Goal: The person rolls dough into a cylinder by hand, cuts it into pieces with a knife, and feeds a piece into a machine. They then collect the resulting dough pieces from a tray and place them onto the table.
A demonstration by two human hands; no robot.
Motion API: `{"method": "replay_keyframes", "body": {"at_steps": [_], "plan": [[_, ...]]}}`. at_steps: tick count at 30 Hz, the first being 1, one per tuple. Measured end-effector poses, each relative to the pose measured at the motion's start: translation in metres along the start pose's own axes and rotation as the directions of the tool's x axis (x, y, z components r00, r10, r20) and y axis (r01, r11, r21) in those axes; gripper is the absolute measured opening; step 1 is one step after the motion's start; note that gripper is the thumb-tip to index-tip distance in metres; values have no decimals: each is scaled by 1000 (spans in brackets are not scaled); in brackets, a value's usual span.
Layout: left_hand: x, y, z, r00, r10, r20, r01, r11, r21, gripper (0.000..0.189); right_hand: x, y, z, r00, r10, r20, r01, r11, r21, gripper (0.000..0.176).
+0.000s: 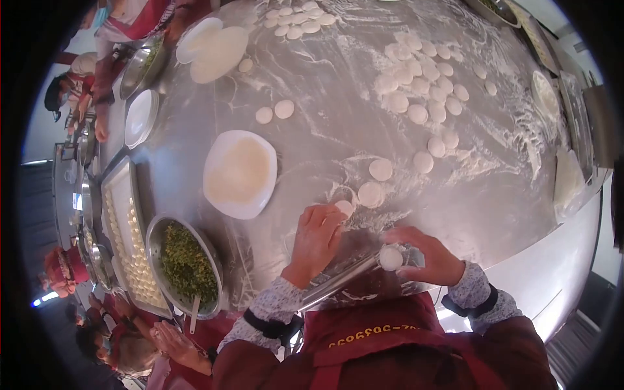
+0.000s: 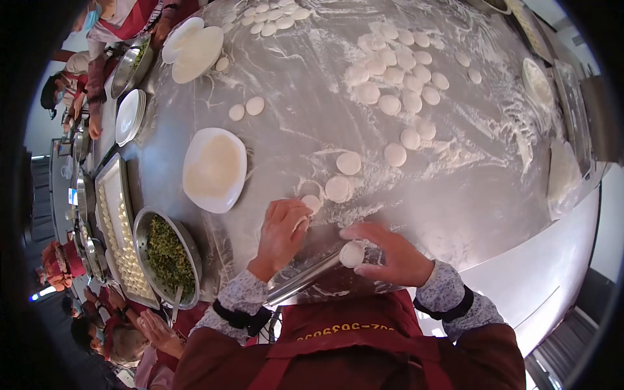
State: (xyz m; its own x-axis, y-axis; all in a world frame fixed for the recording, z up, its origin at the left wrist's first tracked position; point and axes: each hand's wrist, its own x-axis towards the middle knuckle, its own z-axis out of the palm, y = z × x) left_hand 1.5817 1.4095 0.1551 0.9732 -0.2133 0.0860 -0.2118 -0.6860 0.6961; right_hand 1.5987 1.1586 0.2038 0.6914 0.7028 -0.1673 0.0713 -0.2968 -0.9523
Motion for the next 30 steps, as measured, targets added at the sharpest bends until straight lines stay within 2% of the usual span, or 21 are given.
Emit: {"method": "replay_keyframes", "body": {"at_steps": [2, 4, 6, 7, 8, 10, 12, 14, 15, 16, 17, 18, 20, 21, 22, 23, 26, 28, 30], "plan": [[-10, -1, -5, 995, 27, 99, -34, 997, 64, 27, -3, 6, 16, 998, -55, 17, 54, 997, 59, 48], [-17, -3, -8, 991, 43, 123, -54, 995, 88, 28, -5, 3, 26, 998, -49, -47, 51, 998, 37, 46], [-25, -9, -7, 987, 64, 146, -80, 991, 110, 28, -7, 5, 34, 970, -106, -217, 78, 988, -132, 45], [-29, -10, -6, 986, 73, 148, -94, 986, 136, 28, -8, 4, 39, 935, -206, -288, 162, 972, -169, 43], [-35, -8, -7, 985, 84, 148, -108, 981, 162, 28, -13, 4, 42, 929, -226, -293, 177, 967, -186, 43], [-51, -4, -8, 985, 89, 146, -116, 975, 189, 28, -28, 1, 47, 914, -245, -323, 137, 936, -323, 41], [-66, -1, -12, 985, 98, 141, -128, 968, 218, 27, -39, 0, 58, 881, -263, -393, 133, 935, -328, 35], [-70, -7, -15, 981, 148, 125, -183, 915, 359, 26, -45, 4, 64, 845, -211, -491, 38, 940, -340, 32], [-69, -6, -19, 979, 176, 105, -202, 907, 369, 26, -47, 5, 67, 807, -287, -516, 43, 900, -434, 26], [-70, -5, -21, 988, 12, 157, -61, 948, 313, 24, -50, 7, 70, 797, -307, -521, 48, 891, -452, 26], [-70, -4, -20, 963, -151, 223, 89, 961, 263, 23, -51, 8, 72, 805, -275, -525, 18, 897, -442, 24], [-69, -6, -13, 967, -136, 217, 76, 962, 262, 23, -52, 10, 75, 815, -238, -529, -14, 904, -428, 22], [-68, -8, 7, 980, 108, 169, -118, 992, 45, 18, -50, 20, 84, 812, -241, -532, 11, 917, -399, 17], [-66, 1, 15, 980, 113, 165, -122, 991, 49, 18, -47, 27, 90, 783, -258, -565, 179, 965, -193, 15], [-61, 14, 26, 975, 92, 203, -85, 996, -39, 18, -46, 32, 93, 756, -264, -600, 344, 939, 21, 12], [-59, 23, 35, 967, 71, 243, -42, 991, -126, 17, -46, 34, 93, 754, -267, -600, 348, 937, 20, 12], [-53, 30, 56, 979, 51, 196, -33, 995, -90, 17, -49, 36, 92, 752, -300, -587, 370, 929, 0, 9], [-53, 34, 53, 978, 28, 206, -17, 998, -58, 17, -54, 26, 93, 788, -143, -599, 273, 953, 131, 9], [-57, 36, 49, 976, -7, 218, 14, 999, -29, 16, -59, 9, 100, 778, -82, -623, 238, 956, 171, 10]]}}
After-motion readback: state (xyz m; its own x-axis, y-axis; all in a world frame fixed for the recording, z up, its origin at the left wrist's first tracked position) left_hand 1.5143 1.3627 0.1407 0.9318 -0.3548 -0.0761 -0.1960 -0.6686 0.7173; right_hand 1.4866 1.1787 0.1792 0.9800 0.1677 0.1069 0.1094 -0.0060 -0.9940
